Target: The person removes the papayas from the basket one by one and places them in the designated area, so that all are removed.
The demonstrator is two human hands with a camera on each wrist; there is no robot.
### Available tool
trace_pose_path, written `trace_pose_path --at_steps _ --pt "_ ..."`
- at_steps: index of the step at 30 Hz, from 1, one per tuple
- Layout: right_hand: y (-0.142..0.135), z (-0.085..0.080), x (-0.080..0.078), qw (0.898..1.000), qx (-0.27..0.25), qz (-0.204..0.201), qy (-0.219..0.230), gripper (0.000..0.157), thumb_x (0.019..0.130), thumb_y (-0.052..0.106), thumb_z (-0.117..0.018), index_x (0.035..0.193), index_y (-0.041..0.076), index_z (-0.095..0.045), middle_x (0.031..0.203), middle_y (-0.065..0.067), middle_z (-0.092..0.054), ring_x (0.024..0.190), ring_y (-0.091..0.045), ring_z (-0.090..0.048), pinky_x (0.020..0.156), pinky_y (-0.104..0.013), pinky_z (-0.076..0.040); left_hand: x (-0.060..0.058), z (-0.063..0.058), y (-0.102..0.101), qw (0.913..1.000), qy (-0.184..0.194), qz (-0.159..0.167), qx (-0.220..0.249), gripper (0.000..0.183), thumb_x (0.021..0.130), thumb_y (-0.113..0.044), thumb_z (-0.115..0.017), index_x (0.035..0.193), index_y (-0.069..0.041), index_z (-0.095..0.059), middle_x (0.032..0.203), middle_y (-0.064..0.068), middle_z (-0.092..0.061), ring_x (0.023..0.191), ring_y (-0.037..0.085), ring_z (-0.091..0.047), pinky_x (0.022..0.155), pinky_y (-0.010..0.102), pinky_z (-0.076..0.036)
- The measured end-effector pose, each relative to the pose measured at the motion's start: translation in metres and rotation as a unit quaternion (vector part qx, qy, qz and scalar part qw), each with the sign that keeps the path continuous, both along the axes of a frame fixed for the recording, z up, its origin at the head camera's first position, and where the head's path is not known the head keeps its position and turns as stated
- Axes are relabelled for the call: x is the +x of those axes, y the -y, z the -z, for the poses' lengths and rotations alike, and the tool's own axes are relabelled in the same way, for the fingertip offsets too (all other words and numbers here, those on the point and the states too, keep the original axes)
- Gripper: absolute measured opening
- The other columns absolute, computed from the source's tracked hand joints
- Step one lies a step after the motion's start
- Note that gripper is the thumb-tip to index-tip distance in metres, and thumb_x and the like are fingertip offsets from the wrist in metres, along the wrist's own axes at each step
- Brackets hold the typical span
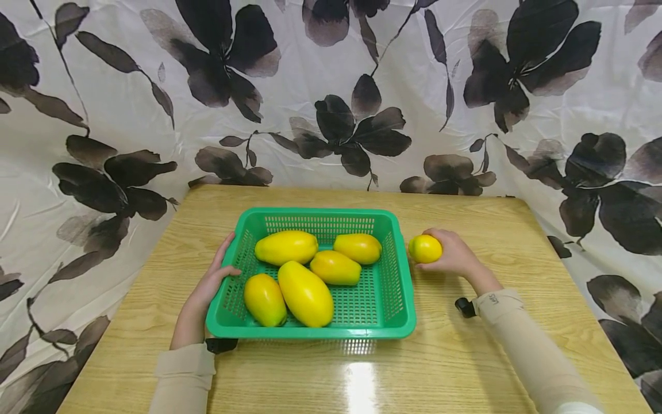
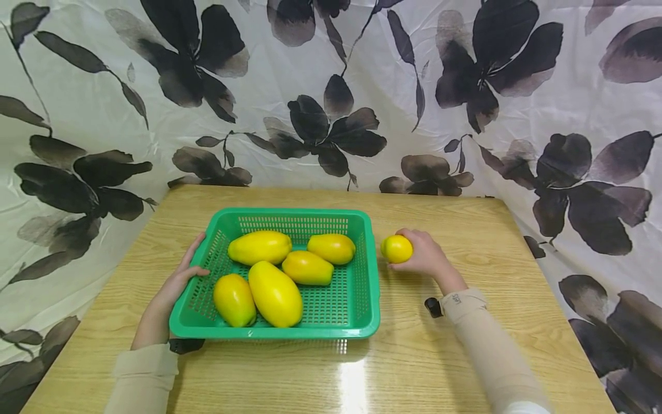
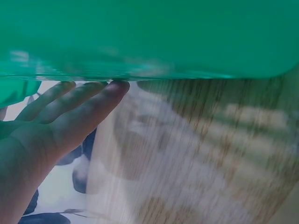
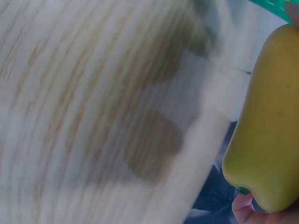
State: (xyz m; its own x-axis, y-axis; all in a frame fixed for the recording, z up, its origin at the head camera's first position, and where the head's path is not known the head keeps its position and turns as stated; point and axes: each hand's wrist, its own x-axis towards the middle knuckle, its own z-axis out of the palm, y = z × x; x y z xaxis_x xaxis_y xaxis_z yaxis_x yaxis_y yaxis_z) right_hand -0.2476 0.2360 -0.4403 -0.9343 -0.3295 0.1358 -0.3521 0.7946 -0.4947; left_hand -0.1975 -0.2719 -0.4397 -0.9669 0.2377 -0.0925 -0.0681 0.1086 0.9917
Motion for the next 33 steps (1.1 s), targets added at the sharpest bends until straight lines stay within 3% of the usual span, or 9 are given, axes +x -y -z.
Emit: trace_pose_path --at_steps 2,6,9,13,19,21,27,30,33 --pt "0.002 0.004 -0.001 1.0 0.01 0.002 0.008 0.071 0.056 0.036 -0.084 0.115 0.008 -0.056 0.107 -0.012 -0.059 0.095 -0.031 -0.051 0.079 -0.047 -0.04 0.0 0.001 0.0 1.0 -0.001 -0.002 -0.003 0.081 0.085 0.002 -0.04 0.148 -0.025 0.002 0.152 0.001 0.012 0.135 0.032 -0.007 0.091 0.025 -0.034" --pt "0.007 0.009 -0.002 1.0 0.024 -0.001 0.015 0.071 0.056 0.039 -0.083 0.115 0.011 -0.056 0.104 -0.009 -0.06 0.093 -0.03 -0.051 0.076 -0.046 -0.041 0.001 0.002 0.0 1.0 -0.001 -0.003 -0.005 0.081 0.084 0.002 -0.039 0.148 -0.026 0.001 0.152 0.001 0.012 0.135 0.031 -0.006 0.092 0.026 -0.033" --pt "0.009 0.012 -0.003 0.999 0.031 -0.003 0.018 0.07 0.056 0.04 -0.082 0.114 0.011 -0.056 0.102 -0.008 -0.06 0.091 -0.029 -0.051 0.075 -0.045 -0.041 0.001 0.002 0.001 1.0 -0.003 -0.003 -0.002 0.081 0.084 0.003 -0.04 0.148 -0.025 0.002 0.152 0.001 0.012 0.135 0.032 -0.007 0.086 0.019 -0.035" --pt "0.01 0.015 -0.003 0.999 0.041 -0.003 0.026 0.07 0.056 0.041 -0.082 0.114 0.011 -0.056 0.1 -0.007 -0.06 0.089 -0.028 -0.051 0.074 -0.044 -0.041 0.001 0.002 0.0 1.0 -0.006 -0.004 -0.004 0.081 0.084 0.003 -0.04 0.148 -0.024 0.002 0.152 0.001 0.012 0.135 0.032 -0.007 0.087 0.02 -0.034" --pt "0.011 0.016 -0.002 0.998 0.044 -0.003 0.036 0.068 0.057 0.039 -0.082 0.113 0.011 -0.057 0.099 -0.006 -0.06 0.089 -0.028 -0.051 0.073 -0.043 -0.041 0.0 0.001 -0.001 0.9999 0.0 -0.008 -0.007 0.081 0.084 0.003 -0.04 0.148 -0.024 0.001 0.152 0.0 0.013 0.135 0.031 -0.004 0.099 0.044 -0.025" --pt "0.011 0.016 -0.002 0.998 0.047 -0.003 0.037 0.068 0.057 0.039 -0.081 0.113 0.01 -0.057 0.1 -0.007 -0.06 0.09 -0.028 -0.051 0.073 -0.043 -0.041 0.0 0.002 -0.001 0.9999 0.0 -0.008 -0.007 0.081 0.085 0.003 -0.04 0.148 -0.024 0.001 0.152 0.0 0.012 0.135 0.031 -0.004 0.099 0.041 -0.027" --pt "0.013 0.02 -0.003 0.997 0.056 0.001 0.044 0.068 0.058 0.038 -0.08 0.115 0.01 -0.056 0.104 -0.008 -0.06 0.092 -0.028 -0.05 0.075 -0.043 -0.041 0.0 0.003 -0.001 1.0 -0.003 -0.005 0.004 0.081 0.084 0.003 -0.04 0.148 -0.023 0.001 0.152 0.001 0.011 0.135 0.032 -0.007 0.083 0.015 -0.036" --pt "0.014 0.021 -0.004 0.998 0.052 0.0 0.044 0.069 0.058 0.038 -0.08 0.116 0.009 -0.056 0.104 -0.009 -0.06 0.092 -0.028 -0.051 0.075 -0.044 -0.042 0.0 0.002 -0.001 0.9999 -0.007 -0.004 0.008 0.081 0.084 0.004 -0.04 0.148 -0.022 0.001 0.152 0.002 0.011 0.134 0.033 -0.008 0.083 0.015 -0.037" --pt "0.014 0.023 -0.005 0.998 0.052 0.0 0.04 0.07 0.057 0.039 -0.08 0.116 0.01 -0.056 0.103 -0.008 -0.06 0.09 -0.027 -0.051 0.075 -0.043 -0.042 0.0 0.001 -0.001 1.0 -0.007 -0.007 0.003 0.081 0.084 0.004 -0.04 0.148 -0.023 0.001 0.152 0.001 0.012 0.135 0.032 -0.007 0.093 0.027 -0.033"
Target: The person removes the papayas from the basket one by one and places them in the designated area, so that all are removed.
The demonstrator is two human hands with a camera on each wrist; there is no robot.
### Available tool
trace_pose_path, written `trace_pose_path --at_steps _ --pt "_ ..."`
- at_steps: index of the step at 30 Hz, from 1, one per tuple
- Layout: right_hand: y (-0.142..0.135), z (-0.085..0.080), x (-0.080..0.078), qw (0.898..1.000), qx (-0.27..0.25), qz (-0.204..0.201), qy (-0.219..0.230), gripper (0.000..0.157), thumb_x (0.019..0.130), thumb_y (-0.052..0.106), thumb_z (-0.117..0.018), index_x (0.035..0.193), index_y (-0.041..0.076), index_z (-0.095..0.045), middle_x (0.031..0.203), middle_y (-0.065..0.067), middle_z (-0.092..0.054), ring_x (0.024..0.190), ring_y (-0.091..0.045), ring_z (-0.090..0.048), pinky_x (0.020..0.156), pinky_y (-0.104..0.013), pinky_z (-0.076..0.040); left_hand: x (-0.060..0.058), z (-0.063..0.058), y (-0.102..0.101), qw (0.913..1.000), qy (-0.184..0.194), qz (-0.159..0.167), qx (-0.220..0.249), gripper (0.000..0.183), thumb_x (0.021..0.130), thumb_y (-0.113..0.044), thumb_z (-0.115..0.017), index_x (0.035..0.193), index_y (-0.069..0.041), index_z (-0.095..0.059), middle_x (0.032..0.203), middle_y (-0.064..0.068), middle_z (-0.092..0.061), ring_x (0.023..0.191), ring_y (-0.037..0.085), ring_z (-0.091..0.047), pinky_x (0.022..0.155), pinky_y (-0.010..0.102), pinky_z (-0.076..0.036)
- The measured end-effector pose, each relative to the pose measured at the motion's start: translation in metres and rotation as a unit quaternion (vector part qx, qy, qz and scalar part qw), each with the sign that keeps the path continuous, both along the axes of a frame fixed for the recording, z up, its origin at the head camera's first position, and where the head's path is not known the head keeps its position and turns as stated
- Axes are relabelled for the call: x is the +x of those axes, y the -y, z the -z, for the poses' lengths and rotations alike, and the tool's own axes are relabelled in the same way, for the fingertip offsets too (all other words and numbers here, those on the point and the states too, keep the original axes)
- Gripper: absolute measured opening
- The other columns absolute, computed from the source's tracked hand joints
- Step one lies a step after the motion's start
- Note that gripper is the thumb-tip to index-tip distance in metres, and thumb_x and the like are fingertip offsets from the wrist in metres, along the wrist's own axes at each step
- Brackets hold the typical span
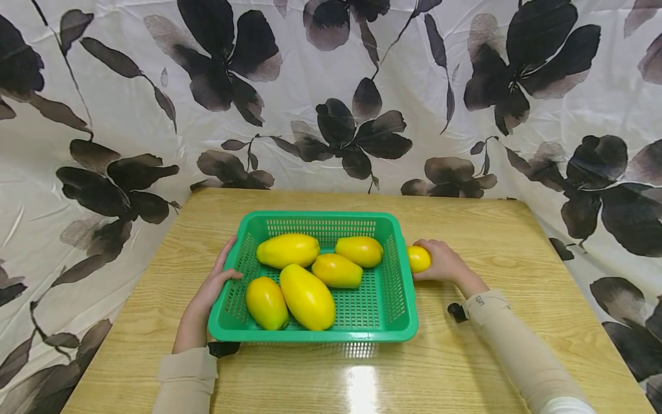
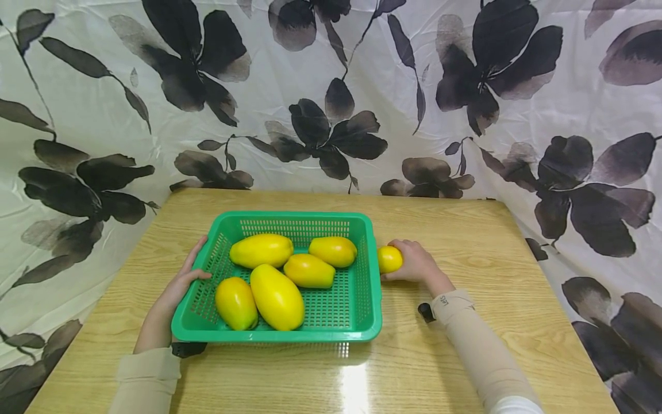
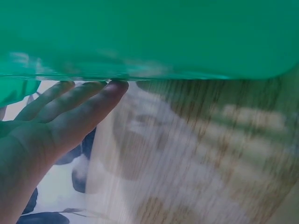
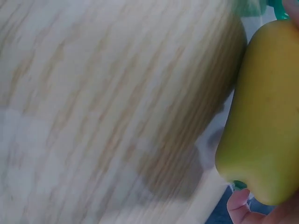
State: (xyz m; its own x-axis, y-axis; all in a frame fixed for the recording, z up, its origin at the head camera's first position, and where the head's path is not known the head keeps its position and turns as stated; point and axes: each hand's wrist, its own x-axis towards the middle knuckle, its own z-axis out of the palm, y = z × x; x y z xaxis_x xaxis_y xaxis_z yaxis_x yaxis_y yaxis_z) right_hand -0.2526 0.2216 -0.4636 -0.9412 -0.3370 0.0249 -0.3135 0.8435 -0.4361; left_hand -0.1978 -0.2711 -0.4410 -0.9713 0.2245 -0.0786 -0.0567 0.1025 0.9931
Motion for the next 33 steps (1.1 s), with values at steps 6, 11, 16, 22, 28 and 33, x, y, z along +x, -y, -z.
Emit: trace_pose_path --at_steps 6,11,16,22,28,33 --pt "0.0 0.003 0.0 1.0 -0.009 -0.008 0.004 0.072 0.059 0.042 -0.08 0.119 0.011 -0.054 0.104 -0.006 -0.06 0.089 -0.023 -0.053 0.074 -0.04 -0.043 0.0 0.0 0.0 1.0 0.003 -0.005 -0.006 0.081 0.084 0.003 -0.041 0.148 -0.023 0.001 0.152 -0.001 0.012 0.136 0.03 -0.004 0.1 0.04 -0.025" --pt "-0.002 -0.002 0.005 1.0 -0.003 0.001 0.013 0.083 0.06 0.045 -0.079 0.129 0.011 -0.049 0.117 -0.012 -0.056 0.1 -0.03 -0.051 0.079 -0.046 -0.042 0.0 0.001 0.0 1.0 0.0 -0.001 -0.005 0.08 0.084 0.003 -0.041 0.148 -0.023 0.001 0.152 0.001 0.011 0.135 0.029 -0.006 0.088 0.019 -0.032" --pt "-0.005 -0.016 0.01 1.0 0.005 0.005 0.011 0.087 0.06 0.048 -0.077 0.132 0.01 -0.046 0.118 -0.017 -0.054 0.104 -0.034 -0.049 0.082 -0.05 -0.041 0.0 0.002 0.0 1.0 -0.007 0.003 0.007 0.081 0.084 0.004 -0.041 0.148 -0.021 0.001 0.153 0.002 0.01 0.135 0.03 -0.005 0.087 0.015 -0.032" --pt "-0.01 -0.033 0.012 1.0 0.001 0.003 -0.006 0.089 0.062 0.054 -0.075 0.133 0.01 -0.046 0.118 -0.02 -0.053 0.1 -0.036 -0.053 0.082 -0.052 -0.042 0.0 0.002 0.0 0.9998 -0.009 0.005 0.016 0.081 0.084 0.005 -0.04 0.148 -0.022 0.001 0.153 0.004 0.01 0.135 0.033 -0.007 0.084 0.013 -0.035" --pt "-0.012 -0.042 0.012 1.0 0.013 -0.003 -0.019 0.09 0.062 0.058 -0.073 0.134 0.012 -0.044 0.119 -0.017 -0.053 0.103 -0.035 -0.052 0.08 -0.053 -0.043 0.0 0.002 0.0 0.9998 -0.002 0.002 0.017 0.08 0.084 0.004 -0.039 0.148 -0.024 0.0 0.153 0.004 0.008 0.134 0.033 -0.01 0.083 0.014 -0.037" --pt "-0.011 -0.046 0.013 0.999 0.022 -0.007 -0.028 0.092 0.062 0.063 -0.07 0.135 0.014 -0.043 0.119 -0.014 -0.054 0.107 -0.034 -0.049 0.08 -0.055 -0.042 0.001 0.002 0.001 0.9996 0.01 0.003 0.024 0.08 0.085 0.004 -0.039 0.148 -0.025 0.001 0.153 0.005 0.006 0.134 0.033 -0.012 0.082 0.016 -0.04"
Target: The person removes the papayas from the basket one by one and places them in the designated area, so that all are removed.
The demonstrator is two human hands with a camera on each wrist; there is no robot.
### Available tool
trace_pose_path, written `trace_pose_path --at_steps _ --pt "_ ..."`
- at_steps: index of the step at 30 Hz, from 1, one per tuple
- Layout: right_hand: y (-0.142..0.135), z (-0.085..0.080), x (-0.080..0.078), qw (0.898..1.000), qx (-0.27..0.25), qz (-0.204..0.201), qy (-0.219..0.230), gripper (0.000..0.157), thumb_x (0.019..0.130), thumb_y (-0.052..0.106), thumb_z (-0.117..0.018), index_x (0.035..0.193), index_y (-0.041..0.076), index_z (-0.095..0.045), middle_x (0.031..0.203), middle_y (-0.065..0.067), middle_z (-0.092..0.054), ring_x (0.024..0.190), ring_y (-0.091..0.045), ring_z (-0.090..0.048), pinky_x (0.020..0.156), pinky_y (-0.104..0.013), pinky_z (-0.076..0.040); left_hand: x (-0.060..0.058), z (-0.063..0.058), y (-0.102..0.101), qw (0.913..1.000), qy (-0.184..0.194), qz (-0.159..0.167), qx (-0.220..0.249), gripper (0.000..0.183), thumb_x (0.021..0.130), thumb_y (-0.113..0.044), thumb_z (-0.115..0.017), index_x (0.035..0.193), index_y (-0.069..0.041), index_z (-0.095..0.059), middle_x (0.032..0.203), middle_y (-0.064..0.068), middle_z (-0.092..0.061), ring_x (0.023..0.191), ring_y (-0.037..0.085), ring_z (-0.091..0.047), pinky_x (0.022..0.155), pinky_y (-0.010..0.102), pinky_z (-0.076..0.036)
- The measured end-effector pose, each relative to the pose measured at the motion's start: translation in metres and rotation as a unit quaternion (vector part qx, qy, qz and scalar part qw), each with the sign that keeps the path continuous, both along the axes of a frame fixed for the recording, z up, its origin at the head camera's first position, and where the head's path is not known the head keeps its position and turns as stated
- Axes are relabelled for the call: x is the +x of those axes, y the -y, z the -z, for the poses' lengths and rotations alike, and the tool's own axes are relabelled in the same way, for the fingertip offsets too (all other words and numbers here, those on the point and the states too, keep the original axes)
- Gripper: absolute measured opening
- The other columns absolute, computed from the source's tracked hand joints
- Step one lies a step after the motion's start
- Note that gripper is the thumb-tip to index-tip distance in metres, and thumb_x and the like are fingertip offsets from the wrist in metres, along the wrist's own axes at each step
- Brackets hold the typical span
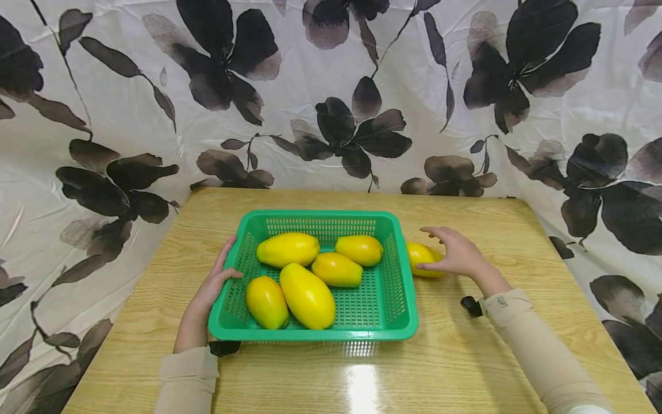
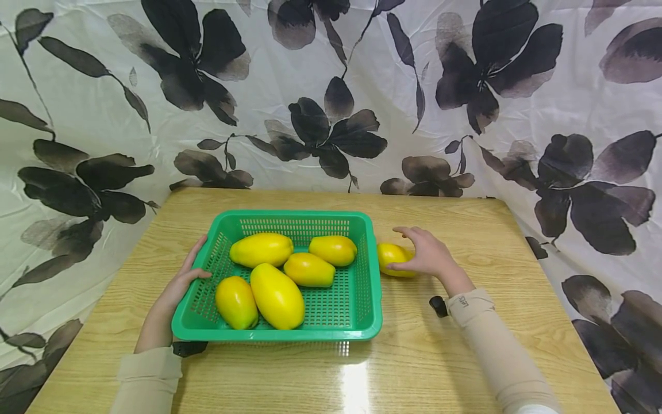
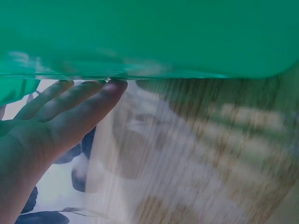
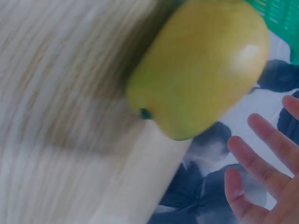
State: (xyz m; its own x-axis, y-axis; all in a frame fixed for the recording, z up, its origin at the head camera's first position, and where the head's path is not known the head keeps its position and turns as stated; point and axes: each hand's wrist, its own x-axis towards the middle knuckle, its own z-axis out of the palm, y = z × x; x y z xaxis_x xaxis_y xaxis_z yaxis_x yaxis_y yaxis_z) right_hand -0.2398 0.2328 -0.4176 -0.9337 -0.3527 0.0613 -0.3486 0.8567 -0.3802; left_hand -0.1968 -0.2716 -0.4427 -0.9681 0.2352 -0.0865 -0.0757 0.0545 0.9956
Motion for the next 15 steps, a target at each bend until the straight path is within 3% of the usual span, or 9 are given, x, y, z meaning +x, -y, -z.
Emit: trace_pose_path --at_steps 15 --pt "0.021 -0.025 0.009 0.999 -0.013 -0.032 -0.039 0.087 0.063 0.062 -0.07 0.134 0.018 -0.046 0.124 -0.009 -0.054 0.105 -0.029 -0.051 0.08 -0.051 -0.043 -0.001 0.001 0.0 0.9999 -0.008 0.004 0.007 0.081 0.084 0.005 -0.039 0.148 -0.022 0.001 0.153 0.006 0.008 0.134 0.034 -0.01 0.084 0.013 -0.038"
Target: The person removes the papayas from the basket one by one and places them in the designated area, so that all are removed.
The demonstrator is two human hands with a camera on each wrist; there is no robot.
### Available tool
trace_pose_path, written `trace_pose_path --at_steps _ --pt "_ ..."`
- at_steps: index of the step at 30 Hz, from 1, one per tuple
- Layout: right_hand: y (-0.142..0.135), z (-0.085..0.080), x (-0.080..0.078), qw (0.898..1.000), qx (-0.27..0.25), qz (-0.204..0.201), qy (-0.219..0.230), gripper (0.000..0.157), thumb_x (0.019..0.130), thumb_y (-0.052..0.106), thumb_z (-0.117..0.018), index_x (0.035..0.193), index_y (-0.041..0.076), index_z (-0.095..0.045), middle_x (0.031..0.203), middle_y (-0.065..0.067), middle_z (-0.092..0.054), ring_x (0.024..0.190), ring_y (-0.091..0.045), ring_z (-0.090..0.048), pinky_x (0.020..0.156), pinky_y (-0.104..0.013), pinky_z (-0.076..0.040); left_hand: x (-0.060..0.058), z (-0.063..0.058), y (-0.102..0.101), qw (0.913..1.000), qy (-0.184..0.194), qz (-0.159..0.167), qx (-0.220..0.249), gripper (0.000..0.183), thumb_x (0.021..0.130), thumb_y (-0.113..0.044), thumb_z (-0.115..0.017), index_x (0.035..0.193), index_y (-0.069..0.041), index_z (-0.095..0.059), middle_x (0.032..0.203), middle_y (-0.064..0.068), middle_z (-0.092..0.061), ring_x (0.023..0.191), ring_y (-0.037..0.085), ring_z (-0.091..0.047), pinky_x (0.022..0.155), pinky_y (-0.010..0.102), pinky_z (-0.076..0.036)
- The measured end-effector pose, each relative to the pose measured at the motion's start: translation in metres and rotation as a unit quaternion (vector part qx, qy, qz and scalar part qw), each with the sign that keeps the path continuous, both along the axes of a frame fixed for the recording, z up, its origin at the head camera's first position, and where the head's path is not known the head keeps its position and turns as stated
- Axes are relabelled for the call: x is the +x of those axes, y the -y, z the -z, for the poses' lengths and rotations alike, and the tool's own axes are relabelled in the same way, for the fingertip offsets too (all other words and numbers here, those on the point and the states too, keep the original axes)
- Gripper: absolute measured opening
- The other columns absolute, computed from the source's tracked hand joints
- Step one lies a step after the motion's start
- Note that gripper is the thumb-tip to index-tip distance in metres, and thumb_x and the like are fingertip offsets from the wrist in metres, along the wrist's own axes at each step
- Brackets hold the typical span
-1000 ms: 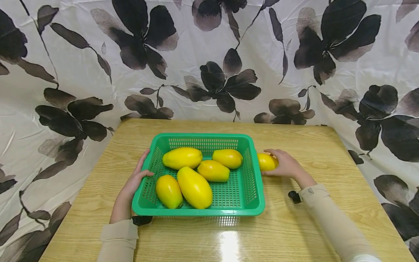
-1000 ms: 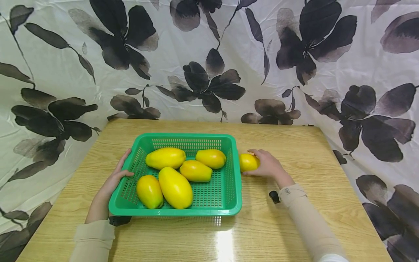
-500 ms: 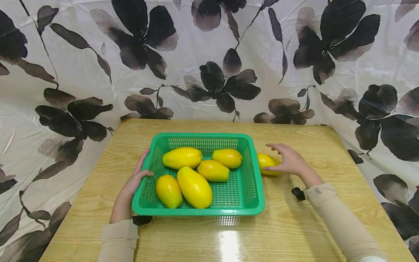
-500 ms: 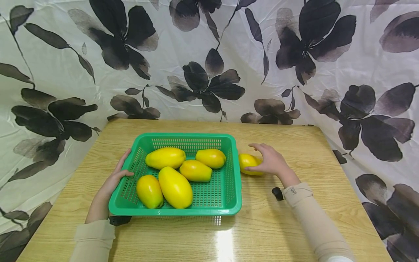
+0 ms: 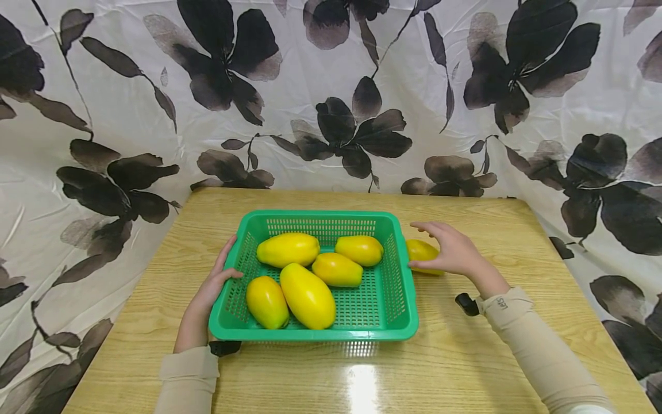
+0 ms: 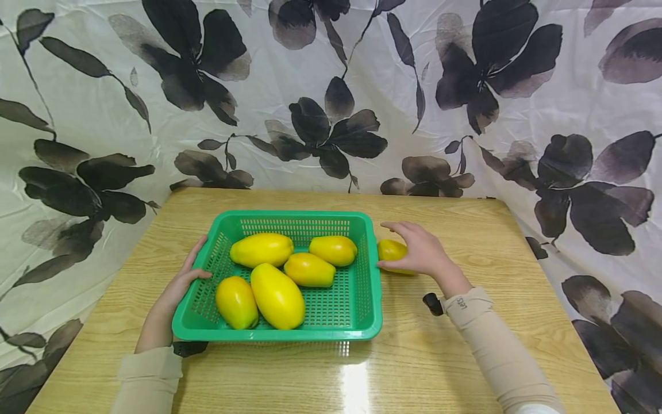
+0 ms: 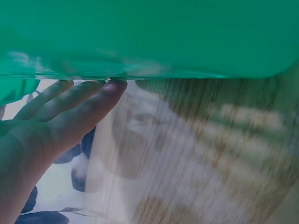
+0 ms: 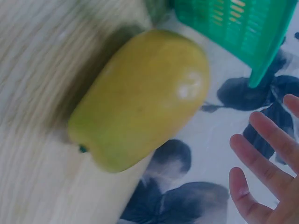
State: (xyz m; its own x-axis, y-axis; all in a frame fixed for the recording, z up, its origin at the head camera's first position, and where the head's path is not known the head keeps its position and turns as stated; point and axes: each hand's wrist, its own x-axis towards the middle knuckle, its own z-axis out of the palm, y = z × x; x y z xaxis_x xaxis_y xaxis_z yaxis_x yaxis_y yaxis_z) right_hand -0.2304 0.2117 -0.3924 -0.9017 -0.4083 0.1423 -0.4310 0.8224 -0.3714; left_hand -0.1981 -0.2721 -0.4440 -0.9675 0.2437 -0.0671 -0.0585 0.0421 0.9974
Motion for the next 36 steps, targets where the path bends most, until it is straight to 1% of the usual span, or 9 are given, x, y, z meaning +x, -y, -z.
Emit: trace_pose_path --at_steps 4,8,13,18,22,25,28,31,36 --pt "0.007 -0.005 0.001 1.0 0.001 -0.011 -0.014 0.086 0.063 0.062 -0.07 0.133 0.019 -0.047 0.126 -0.007 -0.052 0.105 -0.028 -0.051 0.079 -0.051 -0.044 -0.001 0.002 0.001 1.0 -0.002 0.0 -0.001 0.081 0.084 0.005 -0.039 0.148 -0.023 0.001 0.153 0.006 0.008 0.134 0.033 -0.009 0.084 0.014 -0.037" --pt "0.016 -0.01 0.001 0.999 -0.003 -0.033 -0.031 0.084 0.063 0.06 -0.071 0.132 0.018 -0.048 0.125 -0.006 -0.053 0.104 -0.027 -0.052 0.079 -0.05 -0.044 0.0 0.001 0.002 1.0 -0.001 0.0 -0.007 0.08 0.084 0.004 -0.039 0.148 -0.025 0.0 0.153 0.006 0.008 0.134 0.034 -0.01 0.084 0.015 -0.038" --pt "0.029 -0.015 0.0 0.997 -0.005 -0.063 -0.054 0.081 0.064 0.057 -0.072 0.13 0.016 -0.051 0.124 -0.007 -0.053 0.108 -0.028 -0.051 0.084 -0.049 -0.043 0.001 0.0 0.001 0.9999 0.004 -0.005 -0.011 0.081 0.084 0.004 -0.039 0.148 -0.024 0.0 0.153 0.005 0.008 0.134 0.033 -0.01 0.084 0.015 -0.038" --pt "0.043 -0.017 -0.003 0.993 0.001 -0.09 -0.071 0.077 0.064 0.053 -0.074 0.128 0.017 -0.052 0.124 -0.011 -0.053 0.111 -0.031 -0.049 0.087 -0.051 -0.041 -0.001 0.003 0.002 0.9999 -0.009 -0.001 -0.005 0.082 0.083 0.003 -0.041 0.148 -0.025 -0.001 0.153 0.006 0.008 0.135 0.035 -0.008 0.085 0.016 -0.036" --pt "0.055 -0.015 -0.006 0.99 0.008 -0.117 -0.083 0.075 0.064 0.053 -0.074 0.127 0.018 -0.053 0.123 -0.011 -0.054 0.111 -0.031 -0.049 0.088 -0.05 -0.041 -0.001 0.006 0.003 0.9993 -0.033 0.013 0.01 0.081 0.082 -0.003 -0.045 0.148 -0.029 -0.006 0.153 0.006 0.007 0.134 0.033 -0.012 0.088 0.019 -0.036" --pt "0.063 -0.011 -0.011 0.985 0.012 -0.142 -0.095 0.074 0.064 0.052 -0.074 0.125 0.015 -0.055 0.119 -0.008 -0.056 0.108 -0.028 -0.051 0.088 -0.046 -0.042 0.0 0.007 0.004 0.999 -0.037 0.018 0.016 0.081 0.082 -0.006 -0.047 0.148 -0.031 -0.007 0.153 0.006 0.006 0.133 0.031 -0.014 0.088 0.02 -0.037" --pt "0.07 -0.004 -0.015 0.981 0.018 -0.162 -0.108 0.073 0.063 0.049 -0.075 0.124 0.012 -0.057 0.116 -0.008 -0.057 0.105 -0.026 -0.053 0.086 -0.045 -0.043 -0.001 0.006 0.003 0.9994 -0.029 0.012 0.017 0.081 0.082 -0.003 -0.045 0.148 -0.029 -0.006 0.153 0.007 0.006 0.133 0.033 -0.014 0.086 0.019 -0.039" --pt "0.076 0.002 -0.019 0.977 0.02 -0.176 -0.115 0.072 0.062 0.045 -0.077 0.122 0.011 -0.058 0.114 -0.009 -0.058 0.103 -0.025 -0.053 0.083 -0.044 -0.045 -0.001 0.004 0.002 0.9999 -0.009 0.003 0.01 0.082 0.082 0.001 -0.041 0.148 -0.027 -0.002 0.153 0.007 0.007 0.133 0.036 -0.012 0.086 0.018 -0.039" --pt "0.085 0.011 -0.024 0.98 0.037 -0.174 -0.089 0.072 0.062 0.044 -0.077 0.124 0.014 -0.057 0.116 -0.008 -0.057 0.105 -0.025 -0.051 0.083 -0.042 -0.045 0.001 0.001 0.001 0.9999 0.006 0.0 0.014 0.082 0.084 0.007 -0.038 0.148 -0.024 0.002 0.153 0.008 0.006 0.133 0.036 -0.013 0.085 0.019 -0.039"
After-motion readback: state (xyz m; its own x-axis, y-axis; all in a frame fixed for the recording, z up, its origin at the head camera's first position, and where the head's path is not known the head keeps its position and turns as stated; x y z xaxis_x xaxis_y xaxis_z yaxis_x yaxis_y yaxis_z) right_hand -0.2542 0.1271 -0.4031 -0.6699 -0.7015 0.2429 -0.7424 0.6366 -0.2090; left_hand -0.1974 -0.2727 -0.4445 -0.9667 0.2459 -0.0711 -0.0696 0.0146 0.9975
